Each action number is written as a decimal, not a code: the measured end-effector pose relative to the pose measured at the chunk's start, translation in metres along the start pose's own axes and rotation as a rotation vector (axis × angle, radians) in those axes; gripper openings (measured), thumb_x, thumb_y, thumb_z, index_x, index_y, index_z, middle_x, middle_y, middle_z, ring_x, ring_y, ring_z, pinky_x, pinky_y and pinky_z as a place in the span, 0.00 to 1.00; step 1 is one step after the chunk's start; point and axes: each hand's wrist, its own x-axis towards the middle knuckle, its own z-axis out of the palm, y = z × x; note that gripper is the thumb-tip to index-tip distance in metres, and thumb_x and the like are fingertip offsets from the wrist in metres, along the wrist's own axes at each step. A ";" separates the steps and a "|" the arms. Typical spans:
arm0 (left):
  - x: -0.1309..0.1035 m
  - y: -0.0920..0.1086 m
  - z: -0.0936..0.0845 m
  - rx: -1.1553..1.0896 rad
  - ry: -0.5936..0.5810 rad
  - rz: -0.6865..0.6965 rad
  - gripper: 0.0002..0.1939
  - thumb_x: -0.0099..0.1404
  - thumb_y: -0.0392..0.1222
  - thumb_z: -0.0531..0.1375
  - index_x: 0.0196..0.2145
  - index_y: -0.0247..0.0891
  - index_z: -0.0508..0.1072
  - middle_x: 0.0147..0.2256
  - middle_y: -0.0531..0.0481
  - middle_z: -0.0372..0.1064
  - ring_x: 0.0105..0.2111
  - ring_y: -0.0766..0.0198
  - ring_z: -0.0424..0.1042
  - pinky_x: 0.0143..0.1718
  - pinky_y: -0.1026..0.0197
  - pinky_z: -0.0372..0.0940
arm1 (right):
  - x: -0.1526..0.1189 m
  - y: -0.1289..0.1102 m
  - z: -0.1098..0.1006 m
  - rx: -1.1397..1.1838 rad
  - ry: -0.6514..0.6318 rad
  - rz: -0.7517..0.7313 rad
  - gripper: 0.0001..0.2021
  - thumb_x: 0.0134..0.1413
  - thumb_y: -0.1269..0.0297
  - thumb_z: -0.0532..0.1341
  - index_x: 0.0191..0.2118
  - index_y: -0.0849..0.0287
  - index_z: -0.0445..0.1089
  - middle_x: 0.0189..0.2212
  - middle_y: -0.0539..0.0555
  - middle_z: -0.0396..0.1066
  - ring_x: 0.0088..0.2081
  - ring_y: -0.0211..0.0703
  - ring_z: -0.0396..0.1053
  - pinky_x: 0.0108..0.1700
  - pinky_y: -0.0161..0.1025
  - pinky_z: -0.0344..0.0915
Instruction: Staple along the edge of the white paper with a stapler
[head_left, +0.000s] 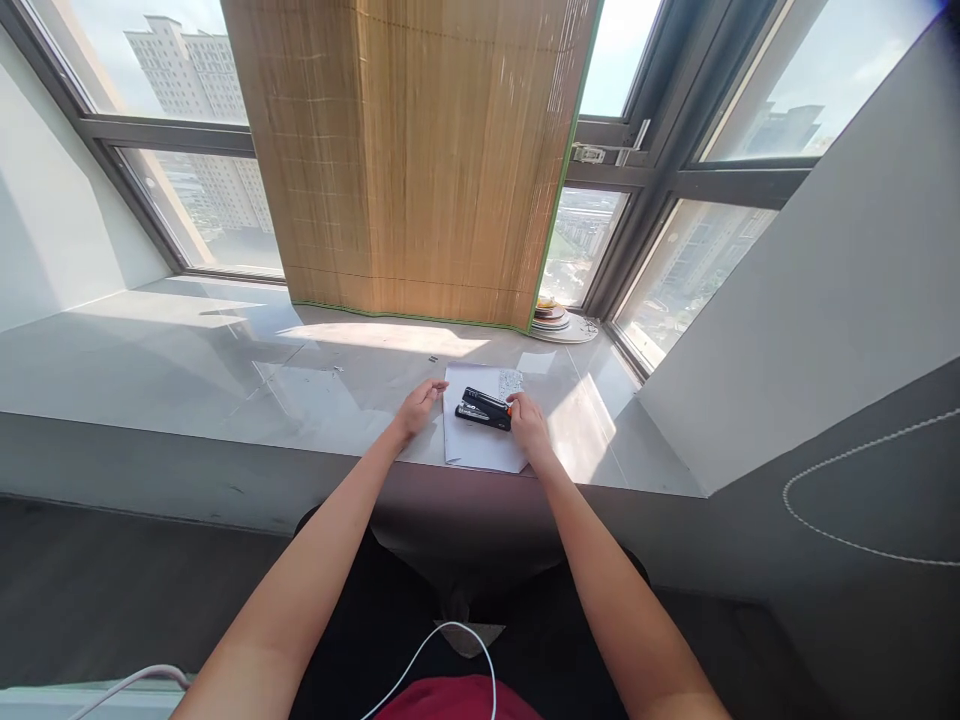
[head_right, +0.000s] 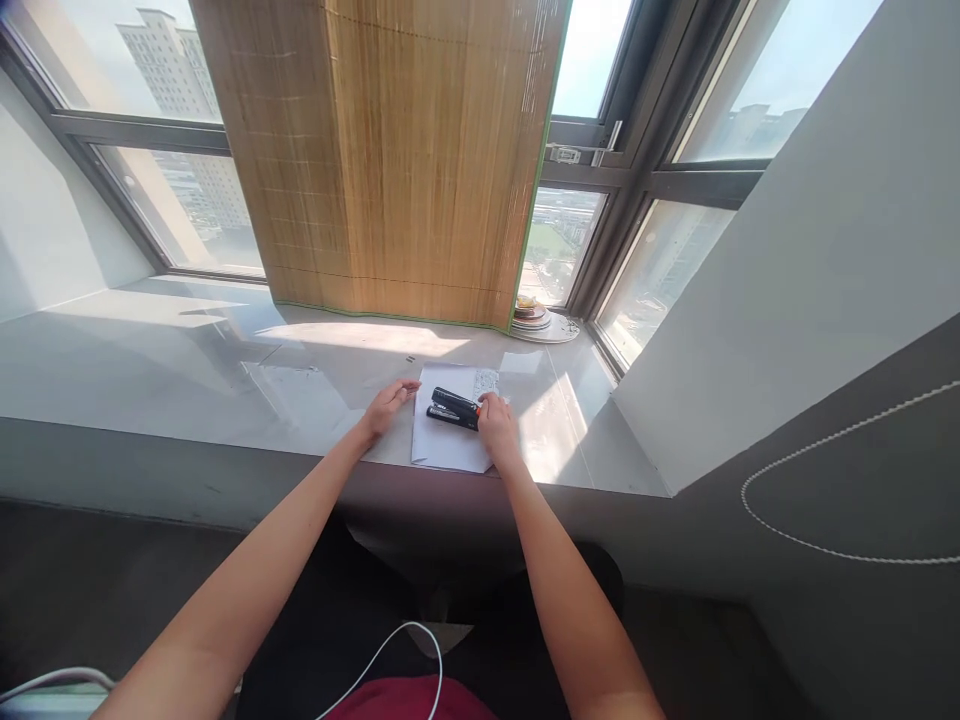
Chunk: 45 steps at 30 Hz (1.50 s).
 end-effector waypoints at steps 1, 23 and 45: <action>0.002 -0.003 0.000 -0.051 0.023 -0.017 0.20 0.74 0.47 0.51 0.56 0.35 0.73 0.59 0.38 0.74 0.61 0.53 0.73 0.66 0.48 0.64 | 0.000 -0.001 -0.001 -0.002 -0.007 0.009 0.18 0.67 0.59 0.45 0.44 0.51 0.72 0.42 0.56 0.76 0.44 0.52 0.69 0.51 0.47 0.64; 0.004 -0.004 -0.005 -0.494 0.141 -0.175 0.09 0.62 0.32 0.61 0.42 0.33 0.72 0.45 0.38 0.78 0.43 0.58 0.79 0.55 0.49 0.73 | -0.008 -0.081 0.002 -0.238 0.096 -0.716 0.20 0.61 0.77 0.58 0.54 0.54 0.78 0.50 0.58 0.81 0.55 0.53 0.73 0.57 0.50 0.63; 0.006 -0.003 -0.007 -0.352 0.226 -0.219 0.13 0.70 0.50 0.62 0.39 0.35 0.74 0.35 0.45 0.77 0.33 0.62 0.75 0.32 0.63 0.70 | -0.011 -0.082 0.030 -0.517 0.249 -0.997 0.17 0.70 0.78 0.55 0.53 0.55 0.77 0.50 0.57 0.81 0.53 0.51 0.70 0.57 0.50 0.54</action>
